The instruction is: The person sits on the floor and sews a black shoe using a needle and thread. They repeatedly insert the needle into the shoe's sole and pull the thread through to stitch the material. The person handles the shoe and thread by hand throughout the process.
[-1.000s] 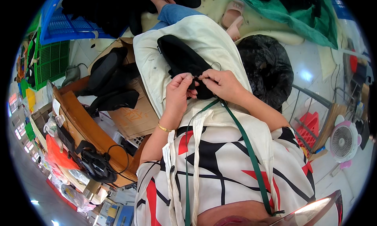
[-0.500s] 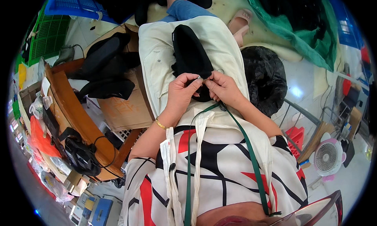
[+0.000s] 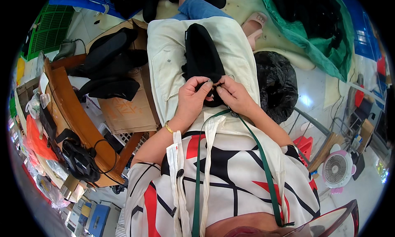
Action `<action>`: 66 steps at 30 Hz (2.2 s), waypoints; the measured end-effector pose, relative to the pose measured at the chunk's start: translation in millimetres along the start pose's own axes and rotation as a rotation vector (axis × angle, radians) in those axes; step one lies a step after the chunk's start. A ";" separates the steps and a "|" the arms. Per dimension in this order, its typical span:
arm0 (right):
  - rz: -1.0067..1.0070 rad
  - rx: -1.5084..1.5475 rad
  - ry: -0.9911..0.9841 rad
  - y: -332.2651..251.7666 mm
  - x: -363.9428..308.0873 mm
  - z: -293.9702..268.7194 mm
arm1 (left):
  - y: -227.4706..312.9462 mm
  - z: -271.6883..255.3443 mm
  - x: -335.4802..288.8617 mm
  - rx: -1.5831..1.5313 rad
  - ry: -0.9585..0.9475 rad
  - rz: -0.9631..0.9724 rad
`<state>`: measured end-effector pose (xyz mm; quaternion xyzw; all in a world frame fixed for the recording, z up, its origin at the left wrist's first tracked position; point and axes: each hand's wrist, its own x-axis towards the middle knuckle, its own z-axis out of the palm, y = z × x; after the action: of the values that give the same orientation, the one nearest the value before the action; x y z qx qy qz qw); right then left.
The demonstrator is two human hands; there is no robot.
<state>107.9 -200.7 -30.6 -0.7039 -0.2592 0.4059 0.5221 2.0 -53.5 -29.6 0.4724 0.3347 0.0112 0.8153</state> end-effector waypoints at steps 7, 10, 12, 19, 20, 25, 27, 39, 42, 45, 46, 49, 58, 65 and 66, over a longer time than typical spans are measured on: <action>0.141 0.046 -0.048 -11.9 -1.3 -1.1 | -1.7 1.4 0.1 0.021 0.024 0.042; 0.226 0.158 -0.049 -9.9 -1.0 2.1 | 0.4 4.2 -1.4 0.045 0.025 0.032; 0.263 0.263 -0.027 -7.0 -0.3 5.1 | -0.5 4.0 -1.2 0.085 0.026 0.028; 0.381 0.446 -0.033 -9.2 5.7 1.8 | 2.3 4.1 -0.1 0.169 0.025 0.044; 0.364 0.472 -0.044 -6.6 5.5 0.5 | 2.8 3.9 -0.5 0.180 0.024 0.043; 0.324 0.522 -0.064 -2.4 7.3 -0.6 | 5.4 1.8 -0.8 0.180 0.010 0.032; 0.317 0.548 -0.097 0.6 6.4 -3.0 | 5.7 2.3 -1.8 0.198 0.016 0.027; 0.287 0.681 -0.131 5.0 0.6 -8.3 | 5.0 2.2 -1.3 0.165 0.036 0.019; 0.298 0.647 -0.120 6.1 0.2 -8.4 | 5.8 -0.8 -0.6 0.201 0.018 0.022; 0.342 0.600 -0.090 -0.2 1.4 -7.6 | 9.5 2.5 -0.8 0.215 0.049 0.027; 0.361 0.587 -0.079 -2.7 2.3 -6.4 | 10.8 3.8 -1.0 0.215 0.069 0.029; 0.379 0.566 -0.053 -1.7 5.7 -1.8 | 6.3 -1.2 0.6 0.211 0.069 0.022; 0.324 0.488 0.014 -10.4 9.2 -0.1 | 4.3 2.1 -0.5 0.226 0.063 0.034; 0.375 0.378 -0.058 -24.9 22.0 -2.9 | 4.7 1.6 3.7 0.253 -0.031 -0.001; 0.399 0.384 -0.131 -30.7 23.0 -12.0 | 5.5 2.0 1.8 0.255 -0.035 0.000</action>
<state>132.1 -179.1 -7.0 -0.6015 -0.0669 0.5868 0.5379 6.1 -51.3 -25.6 0.5723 0.3190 -0.0397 0.7544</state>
